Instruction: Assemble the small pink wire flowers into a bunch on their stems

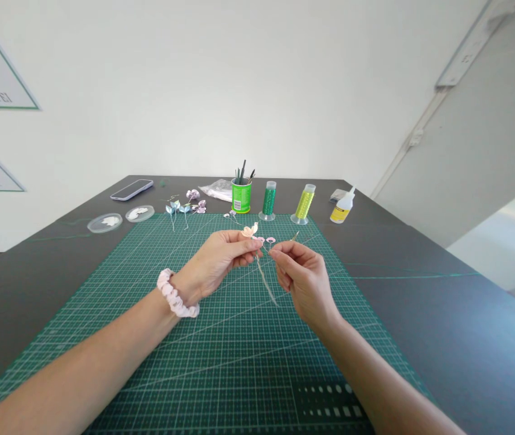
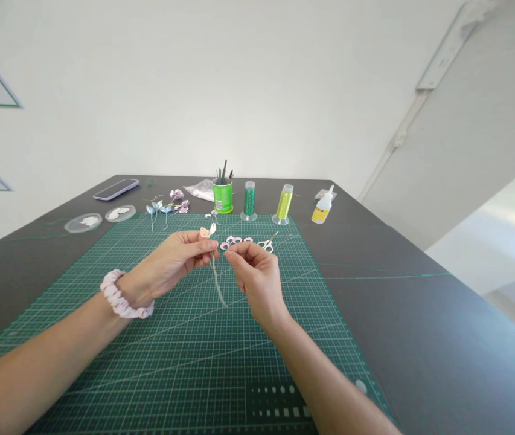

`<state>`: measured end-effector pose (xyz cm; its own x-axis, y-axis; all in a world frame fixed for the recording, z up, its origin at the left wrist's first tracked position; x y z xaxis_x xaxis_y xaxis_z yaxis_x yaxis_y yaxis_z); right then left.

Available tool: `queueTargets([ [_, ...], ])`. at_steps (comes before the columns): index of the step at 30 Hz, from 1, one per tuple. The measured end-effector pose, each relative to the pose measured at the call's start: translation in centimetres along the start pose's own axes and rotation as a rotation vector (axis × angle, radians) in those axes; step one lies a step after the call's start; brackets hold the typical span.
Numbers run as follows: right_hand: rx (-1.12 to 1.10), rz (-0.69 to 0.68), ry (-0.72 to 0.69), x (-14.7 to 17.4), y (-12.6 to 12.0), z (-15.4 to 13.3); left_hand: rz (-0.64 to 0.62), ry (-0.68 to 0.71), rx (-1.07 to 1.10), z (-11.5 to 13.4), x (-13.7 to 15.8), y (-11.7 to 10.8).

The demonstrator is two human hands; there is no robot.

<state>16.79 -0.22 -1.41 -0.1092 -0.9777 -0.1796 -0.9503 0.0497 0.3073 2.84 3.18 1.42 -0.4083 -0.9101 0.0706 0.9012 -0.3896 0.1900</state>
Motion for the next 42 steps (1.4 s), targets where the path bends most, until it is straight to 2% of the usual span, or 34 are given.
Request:
queueTargets([
  [15,-0.008,-0.016,0.005,-0.04,0.12,-0.04,-0.009,0.07,-0.065,0.3,0.3,0.33],
  [33,0.009,0.008,-0.009,-0.15,-0.14,0.07,-0.076,-0.029,-0.011,-0.07,0.11,0.17],
  [42,0.045,0.039,0.037,-0.17,-0.05,0.06,-0.117,-0.063,0.013,-0.08,0.17,0.06],
])
Point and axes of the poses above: each hand's wrist, its own x-axis away from the middle knuckle, its own y-axis out of the palm, z = x × y, the point moved 3 cm from there along -x, towards the middle knuckle, and after that the axes turned 1 degree about y, right-handed, at the moved point
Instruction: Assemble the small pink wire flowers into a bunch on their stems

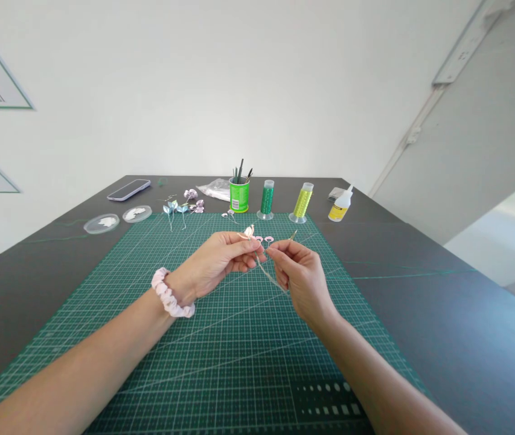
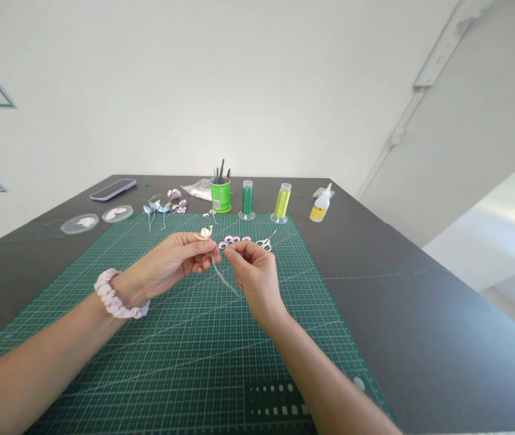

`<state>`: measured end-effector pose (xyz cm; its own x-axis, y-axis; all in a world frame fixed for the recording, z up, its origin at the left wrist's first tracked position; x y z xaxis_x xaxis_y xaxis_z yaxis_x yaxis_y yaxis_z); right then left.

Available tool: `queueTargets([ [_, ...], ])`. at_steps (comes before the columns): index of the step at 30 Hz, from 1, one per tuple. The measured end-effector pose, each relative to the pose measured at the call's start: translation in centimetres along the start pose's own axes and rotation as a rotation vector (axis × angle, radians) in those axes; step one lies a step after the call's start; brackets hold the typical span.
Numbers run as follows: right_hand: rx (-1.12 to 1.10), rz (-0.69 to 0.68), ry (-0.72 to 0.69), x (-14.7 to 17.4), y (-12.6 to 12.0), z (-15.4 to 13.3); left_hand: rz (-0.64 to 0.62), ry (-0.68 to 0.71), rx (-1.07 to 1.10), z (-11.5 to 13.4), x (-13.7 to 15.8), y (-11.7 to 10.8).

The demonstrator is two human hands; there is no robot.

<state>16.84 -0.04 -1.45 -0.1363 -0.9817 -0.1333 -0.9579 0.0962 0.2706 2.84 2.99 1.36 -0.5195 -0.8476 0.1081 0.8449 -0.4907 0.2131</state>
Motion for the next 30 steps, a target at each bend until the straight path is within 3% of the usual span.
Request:
queueTargets([
  [11,0.009,0.021,-0.012,-0.02,-0.12,0.04,-0.041,-0.02,0.045,0.08,-0.03,-0.27],
  [30,-0.048,0.041,-0.053,0.13,-0.17,-0.2,0.059,0.031,-0.083,0.1,-0.23,-0.31],
])
Point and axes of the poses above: each hand's wrist, its own x-axis away from the middle knuckle, its own y-axis out of the palm, z = x × y, the point moved 3 cm from there along -x, towards the middle knuckle, and after that the axes turned 1 degree about y, right-handed, at the moved point
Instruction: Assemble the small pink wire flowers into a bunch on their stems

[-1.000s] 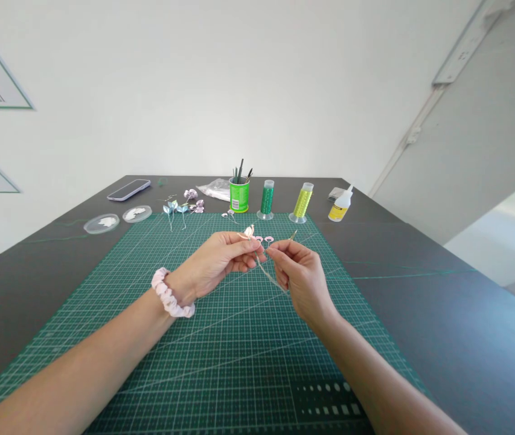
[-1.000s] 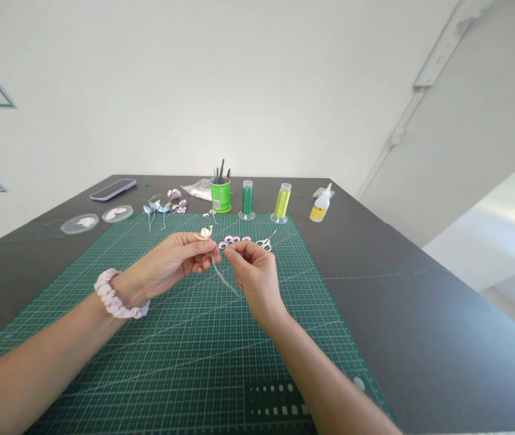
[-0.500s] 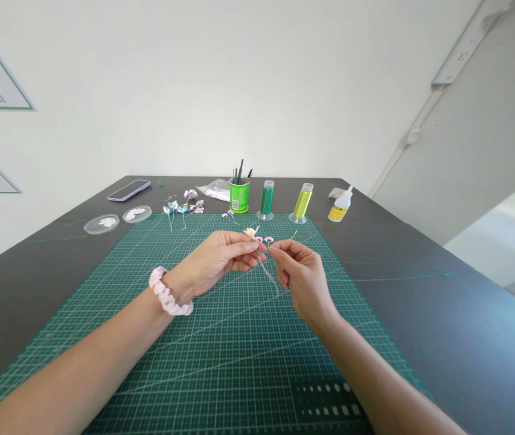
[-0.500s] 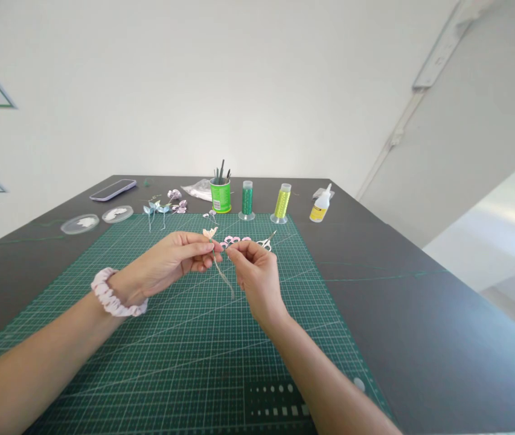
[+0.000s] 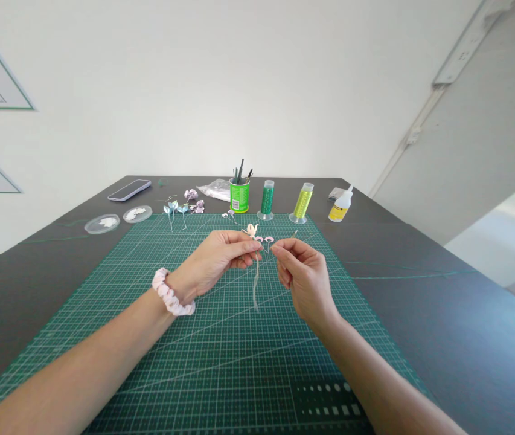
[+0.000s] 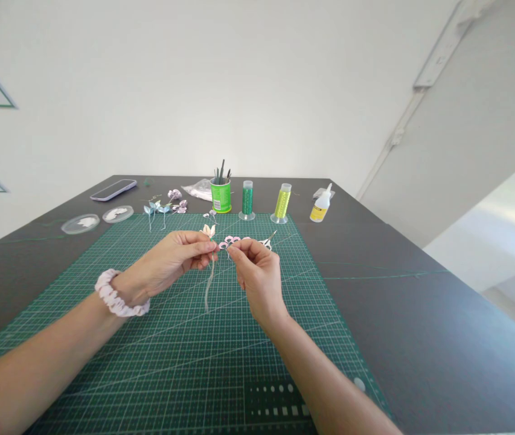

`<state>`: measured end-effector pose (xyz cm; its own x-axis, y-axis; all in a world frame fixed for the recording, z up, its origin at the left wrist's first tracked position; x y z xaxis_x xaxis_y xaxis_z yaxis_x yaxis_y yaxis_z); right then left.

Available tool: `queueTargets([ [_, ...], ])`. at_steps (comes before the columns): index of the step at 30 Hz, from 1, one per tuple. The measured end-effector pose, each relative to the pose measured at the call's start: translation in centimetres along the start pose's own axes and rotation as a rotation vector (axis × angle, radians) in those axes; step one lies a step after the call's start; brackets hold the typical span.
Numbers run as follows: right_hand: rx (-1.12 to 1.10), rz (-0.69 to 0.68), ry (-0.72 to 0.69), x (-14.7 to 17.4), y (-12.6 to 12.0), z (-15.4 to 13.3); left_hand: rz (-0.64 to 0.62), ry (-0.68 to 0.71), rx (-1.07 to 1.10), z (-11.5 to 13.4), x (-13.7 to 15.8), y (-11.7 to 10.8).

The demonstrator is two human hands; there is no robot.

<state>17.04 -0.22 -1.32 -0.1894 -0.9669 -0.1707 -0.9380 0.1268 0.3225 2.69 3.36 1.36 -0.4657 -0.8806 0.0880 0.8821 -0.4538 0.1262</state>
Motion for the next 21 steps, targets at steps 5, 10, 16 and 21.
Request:
queueTargets([
  [5,0.013,0.0,-0.004,0.04,0.01,-0.06,0.01,0.005,0.001,0.02,0.03,0.0],
  [10,0.016,0.004,0.003,-0.01,0.02,-0.03,0.015,0.006,-0.024,0.09,0.08,-0.02],
  [16,0.04,-0.004,0.016,-0.11,0.01,0.09,0.029,0.005,-0.044,0.22,0.17,0.04],
  [21,0.059,-0.009,0.026,-0.15,-0.01,0.21,0.012,-0.002,-0.01,0.1,0.13,-0.01],
])
Point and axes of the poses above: each hand's wrist, its own x-axis away from the middle knuckle, its own y-axis out of the palm, z = x × y, the point moved 3 cm from there along -x, towards the middle knuckle, and after that the axes turned 1 degree about y, right-handed, at the moved point
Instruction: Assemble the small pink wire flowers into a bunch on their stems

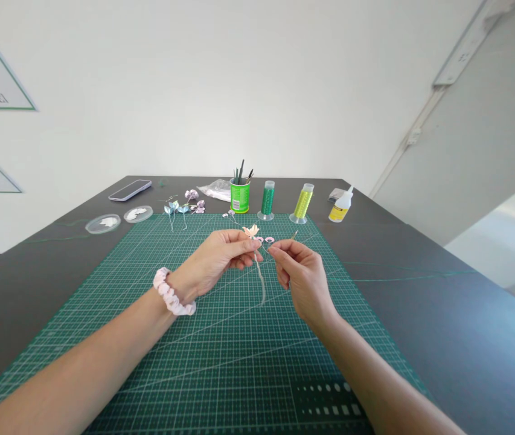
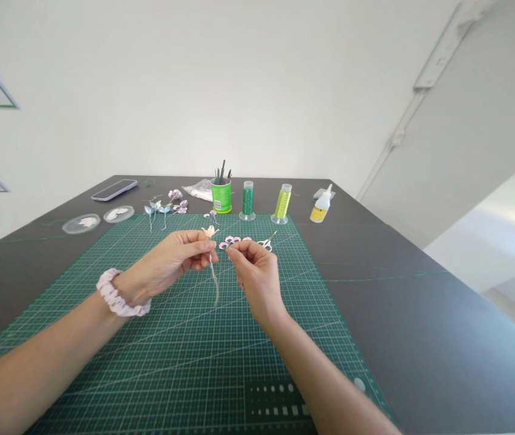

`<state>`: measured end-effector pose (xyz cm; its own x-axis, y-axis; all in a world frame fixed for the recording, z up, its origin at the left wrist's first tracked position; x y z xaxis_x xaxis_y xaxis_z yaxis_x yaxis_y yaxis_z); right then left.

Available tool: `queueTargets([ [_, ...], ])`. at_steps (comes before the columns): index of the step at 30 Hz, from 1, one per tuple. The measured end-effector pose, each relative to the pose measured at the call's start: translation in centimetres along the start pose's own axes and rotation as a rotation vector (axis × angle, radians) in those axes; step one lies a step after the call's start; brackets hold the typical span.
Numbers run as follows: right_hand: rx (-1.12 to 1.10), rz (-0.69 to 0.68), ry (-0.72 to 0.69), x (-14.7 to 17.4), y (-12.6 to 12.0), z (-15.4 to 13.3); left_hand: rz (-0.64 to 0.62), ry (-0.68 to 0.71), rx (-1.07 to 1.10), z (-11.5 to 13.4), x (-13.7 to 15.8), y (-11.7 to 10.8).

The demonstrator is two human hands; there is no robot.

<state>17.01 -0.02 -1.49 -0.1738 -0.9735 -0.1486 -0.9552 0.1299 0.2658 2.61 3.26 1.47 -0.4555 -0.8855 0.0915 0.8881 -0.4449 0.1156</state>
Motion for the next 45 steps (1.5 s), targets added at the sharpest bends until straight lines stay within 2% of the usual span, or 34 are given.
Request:
queueTargets([
  [6,0.018,-0.008,0.013,0.0,0.0,0.1,-0.017,-0.025,-0.001,0.1,0.1,0.3],
  [14,0.06,-0.009,0.026,0.0,0.0,0.1,0.013,0.01,-0.009,-0.1,0.1,0.1],
  [21,0.086,-0.042,0.008,-0.1,0.1,0.3,-0.115,0.019,0.143,-0.1,0.1,0.5],
  [25,0.108,-0.054,0.012,-0.1,0.1,0.4,-0.132,0.03,0.191,-0.1,0.2,0.6],
  [32,0.143,0.042,-0.094,0.0,-0.6,0.0,-0.104,0.008,0.158,-0.3,0.1,0.6],
  [34,0.112,0.016,-0.093,0.0,-0.5,0.1,-0.103,-0.007,0.159,-0.4,0.1,0.6],
  [40,0.058,-0.142,0.031,0.1,0.3,0.6,-0.137,-0.012,0.147,-0.3,0.1,0.9],
  [45,0.131,-0.162,0.044,0.2,0.6,0.4,-0.111,0.019,0.074,-0.4,0.0,0.6],
])
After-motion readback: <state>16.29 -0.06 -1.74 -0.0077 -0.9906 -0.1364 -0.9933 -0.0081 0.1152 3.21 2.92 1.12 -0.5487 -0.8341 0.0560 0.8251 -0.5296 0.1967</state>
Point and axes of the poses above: each hand's wrist, its own x-axis away from the middle knuckle, its own y-axis out of the palm, z = x × y, the point moved 3 cm from there along -x, towards the middle knuckle, and after that the axes turned 1 degree about y, right-handed, at the moved point
